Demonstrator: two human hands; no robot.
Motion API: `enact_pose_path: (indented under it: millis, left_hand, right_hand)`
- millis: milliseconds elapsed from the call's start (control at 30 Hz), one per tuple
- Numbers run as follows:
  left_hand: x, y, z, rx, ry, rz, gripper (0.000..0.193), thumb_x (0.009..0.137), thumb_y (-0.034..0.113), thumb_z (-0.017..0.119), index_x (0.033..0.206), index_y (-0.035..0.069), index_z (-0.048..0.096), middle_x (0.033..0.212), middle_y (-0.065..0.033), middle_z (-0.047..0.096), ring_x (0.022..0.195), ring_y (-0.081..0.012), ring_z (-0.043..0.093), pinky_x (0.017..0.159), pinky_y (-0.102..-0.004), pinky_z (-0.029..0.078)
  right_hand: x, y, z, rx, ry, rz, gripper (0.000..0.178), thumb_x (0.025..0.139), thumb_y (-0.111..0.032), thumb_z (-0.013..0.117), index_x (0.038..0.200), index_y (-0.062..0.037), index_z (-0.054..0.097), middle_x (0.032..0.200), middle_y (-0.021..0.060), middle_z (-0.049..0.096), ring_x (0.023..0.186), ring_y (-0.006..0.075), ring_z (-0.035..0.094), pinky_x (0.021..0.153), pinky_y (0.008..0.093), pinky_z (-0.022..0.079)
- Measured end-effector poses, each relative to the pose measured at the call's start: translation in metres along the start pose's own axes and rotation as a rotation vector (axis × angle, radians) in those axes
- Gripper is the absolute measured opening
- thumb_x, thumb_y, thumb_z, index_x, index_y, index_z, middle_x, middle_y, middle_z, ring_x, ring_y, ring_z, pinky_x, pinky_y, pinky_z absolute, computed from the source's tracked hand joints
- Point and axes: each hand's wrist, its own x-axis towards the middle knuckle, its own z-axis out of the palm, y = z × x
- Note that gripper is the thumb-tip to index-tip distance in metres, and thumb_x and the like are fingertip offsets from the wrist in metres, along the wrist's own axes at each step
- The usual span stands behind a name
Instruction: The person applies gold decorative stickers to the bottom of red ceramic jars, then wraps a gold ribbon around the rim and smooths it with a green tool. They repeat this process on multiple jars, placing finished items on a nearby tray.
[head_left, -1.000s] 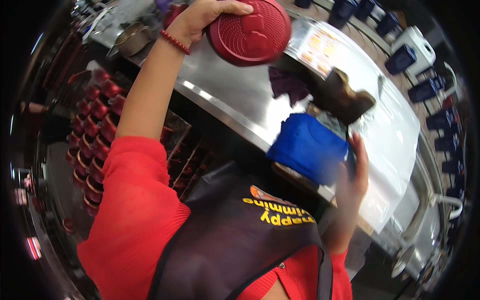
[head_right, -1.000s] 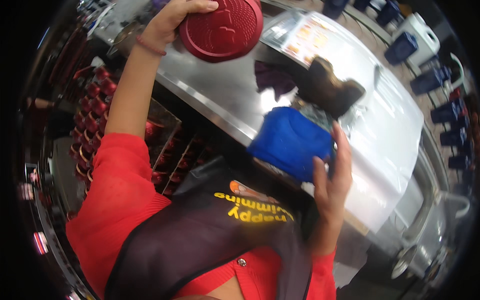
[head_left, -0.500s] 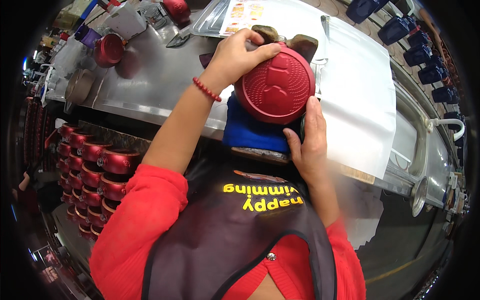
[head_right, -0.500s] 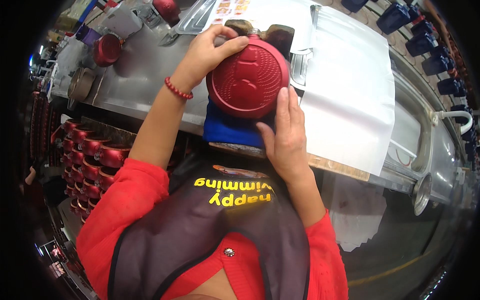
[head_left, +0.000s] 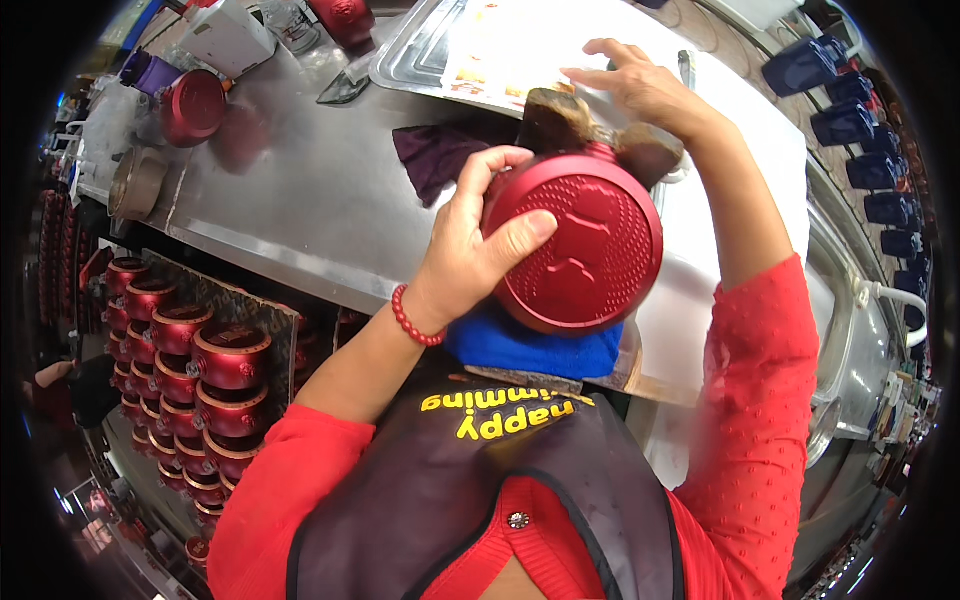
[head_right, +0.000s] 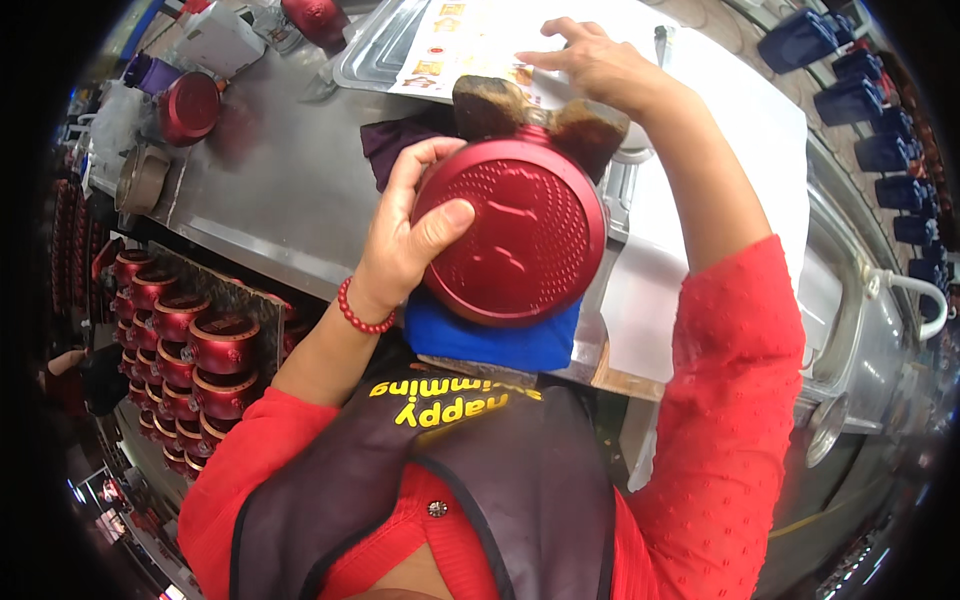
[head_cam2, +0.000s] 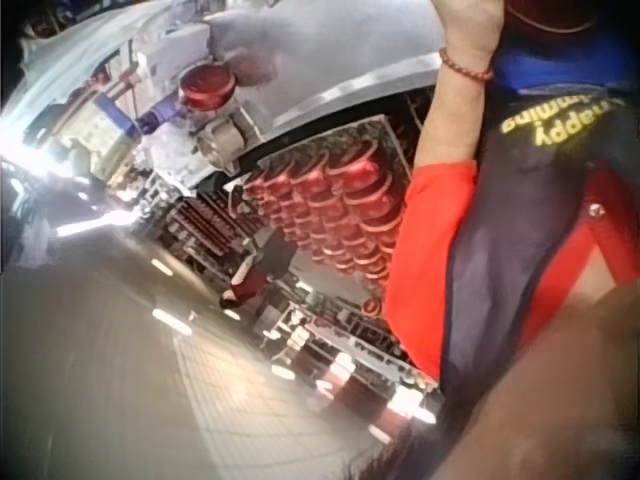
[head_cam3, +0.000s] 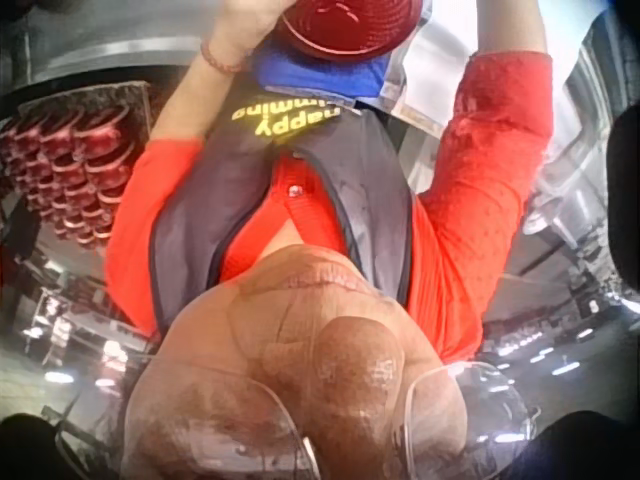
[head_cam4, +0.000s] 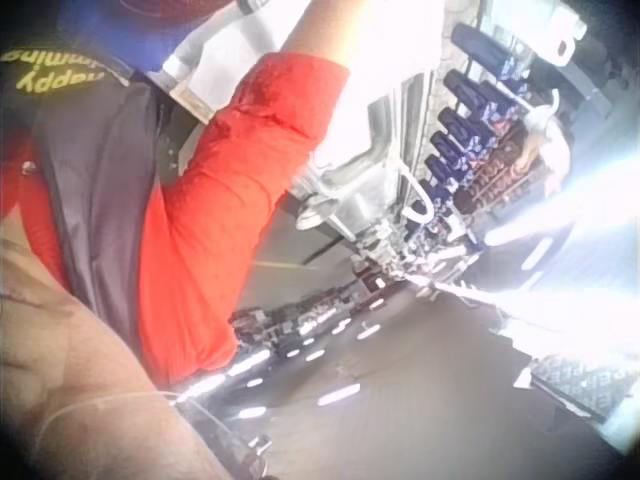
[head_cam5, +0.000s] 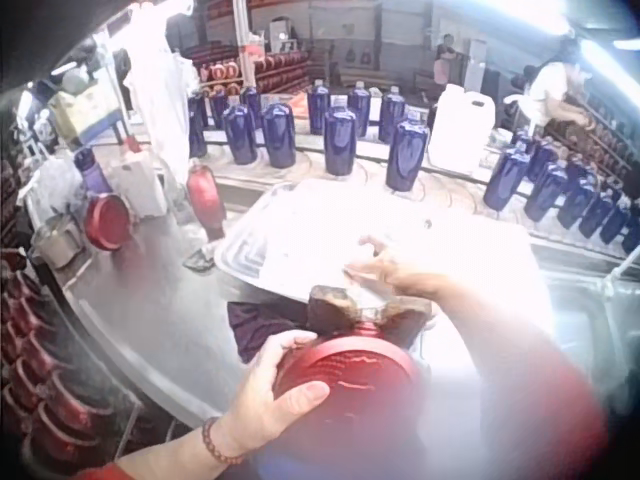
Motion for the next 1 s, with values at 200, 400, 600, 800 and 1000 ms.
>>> enact_pose_path:
  millis: [200, 400, 600, 800, 1000]
  left_hand:
    - [-0.002, 0.000, -0.001, 0.017, 0.009, 0.003, 0.064, 0.090, 0.030, 0.079, 0.138, 0.001, 0.048, 0.113, -0.0131, 0.068, 0.105, -0.0192, 0.064, 0.096, -0.0342, 0.050]
    - [-0.001, -0.001, 0.000, -0.025, -0.014, 0.003, 0.064, 0.090, 0.027, 0.079, 0.139, 0.001, 0.046, 0.119, -0.0128, 0.066, 0.109, -0.0191, 0.062, 0.098, -0.0350, 0.049]
    - [-0.001, -0.005, -0.001, -0.001, -0.011, 0.008, 0.066, 0.090, 0.032, 0.080, 0.139, 0.001, 0.047, 0.119, -0.0130, 0.065, 0.108, -0.0190, 0.061, 0.098, -0.0343, 0.048]
    - [0.000, -0.005, -0.001, 0.006, -0.014, -0.014, 0.068, 0.090, 0.035, 0.080, 0.139, 0.001, 0.048, 0.121, -0.0134, 0.064, 0.111, -0.0193, 0.060, 0.100, -0.0347, 0.047]
    - [0.004, 0.006, -0.007, 0.006, -0.080, -0.022, 0.068, 0.088, 0.030, 0.083, 0.139, 0.000, 0.049, 0.126, -0.0139, 0.062, 0.115, -0.0196, 0.060, 0.103, -0.0352, 0.047]
  right_hand:
    - [-0.019, 0.017, 0.003, -0.245, -0.013, 0.143, 0.047, 0.097, -0.007, 0.052, 0.134, -0.0296, 0.070, 0.149, 0.0070, 0.053, 0.138, 0.0252, 0.050, 0.106, 0.0482, 0.048]
    - [-0.051, 0.049, -0.005, -0.461, -0.007, 0.305, 0.037, 0.099, -0.018, 0.054, 0.129, -0.0264, 0.073, 0.150, 0.0077, 0.052, 0.139, 0.0259, 0.047, 0.105, 0.0541, 0.047]
    - [-0.046, 0.077, -0.001, -0.273, 0.254, 0.542, 0.027, 0.095, -0.028, 0.063, 0.106, -0.0085, 0.079, 0.124, 0.0189, 0.069, 0.116, 0.0347, 0.064, 0.098, 0.0443, 0.053]
    - [-0.039, 0.096, 0.019, 0.079, 0.143, 0.800, 0.045, 0.092, -0.048, 0.070, 0.098, -0.0033, 0.075, 0.105, 0.0224, 0.073, 0.095, 0.0376, 0.069, 0.087, 0.0440, 0.053]
    - [-0.105, 0.118, 0.029, 0.164, 0.598, 0.730, 0.033, 0.094, -0.034, 0.071, 0.103, -0.0027, 0.073, 0.115, 0.0236, 0.070, 0.104, 0.0354, 0.067, 0.093, 0.0439, 0.050]
